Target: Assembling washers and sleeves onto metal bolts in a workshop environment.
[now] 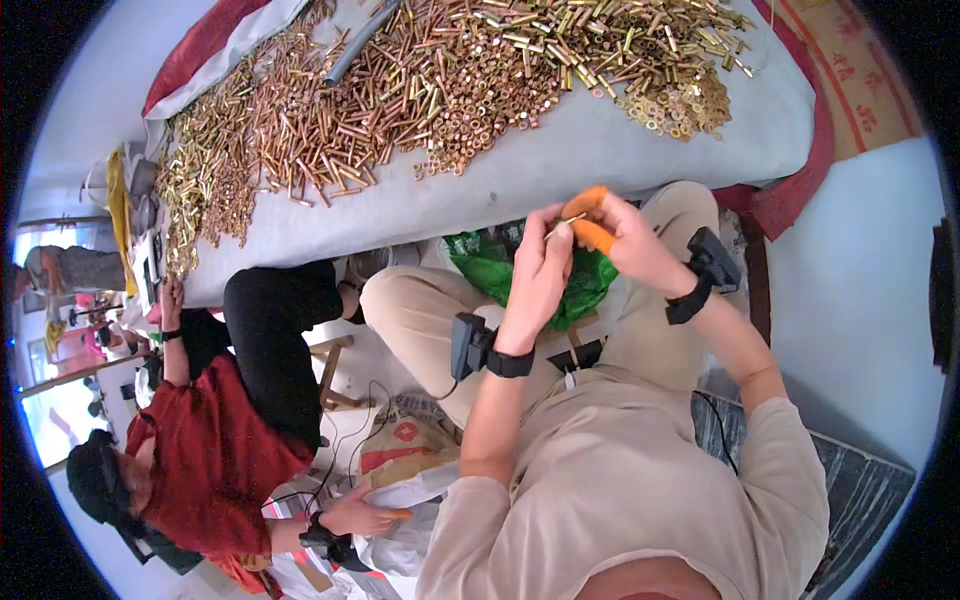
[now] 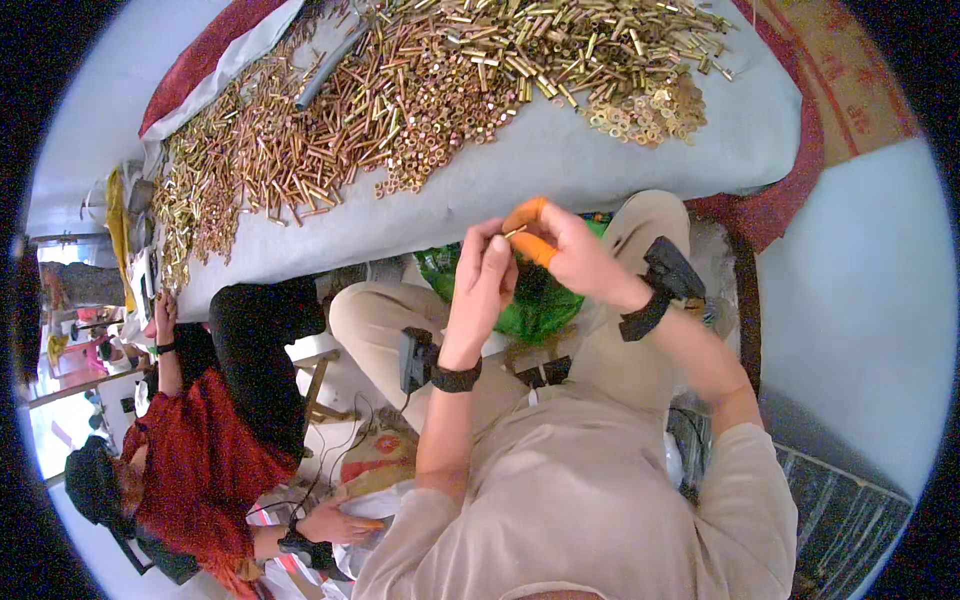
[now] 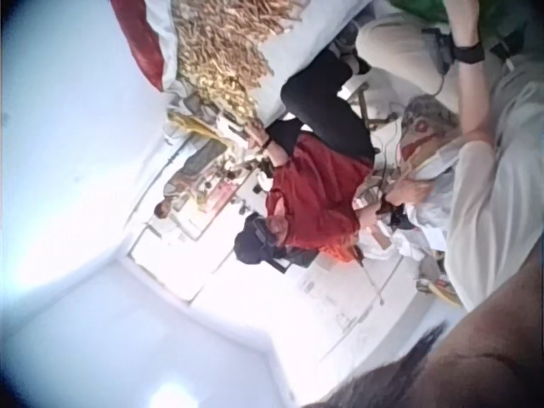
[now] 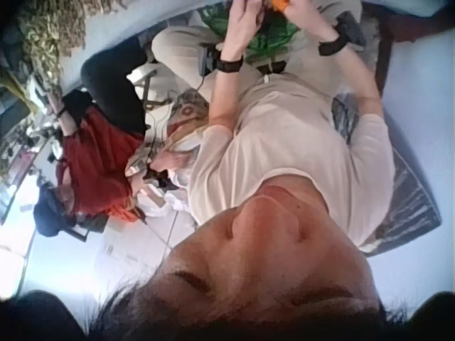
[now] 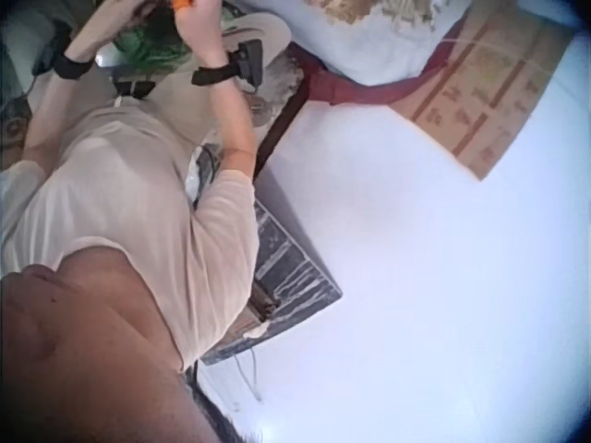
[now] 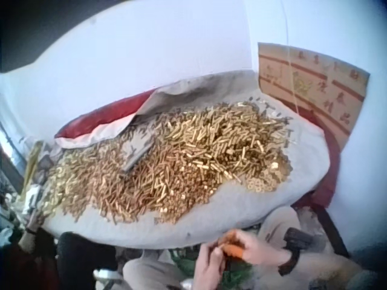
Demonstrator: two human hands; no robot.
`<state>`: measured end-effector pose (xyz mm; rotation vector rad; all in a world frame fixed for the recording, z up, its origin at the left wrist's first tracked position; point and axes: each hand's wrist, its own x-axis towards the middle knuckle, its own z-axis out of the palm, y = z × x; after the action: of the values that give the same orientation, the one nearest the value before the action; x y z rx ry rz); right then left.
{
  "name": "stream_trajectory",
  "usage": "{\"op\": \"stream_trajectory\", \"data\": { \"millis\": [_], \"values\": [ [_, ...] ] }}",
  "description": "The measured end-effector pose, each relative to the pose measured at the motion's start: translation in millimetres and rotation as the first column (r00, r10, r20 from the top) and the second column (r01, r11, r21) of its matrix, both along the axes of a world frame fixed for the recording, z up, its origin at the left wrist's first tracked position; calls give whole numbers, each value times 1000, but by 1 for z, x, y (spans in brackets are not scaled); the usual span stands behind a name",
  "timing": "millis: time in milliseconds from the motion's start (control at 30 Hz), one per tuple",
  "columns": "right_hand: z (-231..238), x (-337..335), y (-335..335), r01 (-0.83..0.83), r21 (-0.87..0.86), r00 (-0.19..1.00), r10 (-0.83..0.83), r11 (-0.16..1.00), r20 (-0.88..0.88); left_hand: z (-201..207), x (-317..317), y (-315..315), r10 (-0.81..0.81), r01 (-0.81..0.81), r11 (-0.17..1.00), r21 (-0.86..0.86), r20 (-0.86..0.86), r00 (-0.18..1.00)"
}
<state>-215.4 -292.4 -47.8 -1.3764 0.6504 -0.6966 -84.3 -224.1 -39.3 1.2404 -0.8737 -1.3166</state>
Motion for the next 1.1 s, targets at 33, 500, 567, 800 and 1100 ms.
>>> {"op": "stream_trajectory", "data": {
  "millis": [33,500,567,800,1100],
  "values": [
    [1,0,-2,-16,12,998,17,1000,-57,-8,-1,-3,35,-24,994,-105,105,994],
    [-31,0,-130,-41,-899,498,-771,437,-397,-13,-1,11,95,-81,991,107,-139,986],
    [-37,-3,-134,-40,-898,519,-759,437,-392,-12,0,11,109,-92,989,117,-146,983],
    [-33,-6,-135,-94,-917,591,-719,387,-364,-11,-6,16,163,-137,982,132,-214,963],
    [15,14,-13,27,26,999,-28,999,34,-11,-1,13,331,-327,927,-181,-7,943]
  ]
}}
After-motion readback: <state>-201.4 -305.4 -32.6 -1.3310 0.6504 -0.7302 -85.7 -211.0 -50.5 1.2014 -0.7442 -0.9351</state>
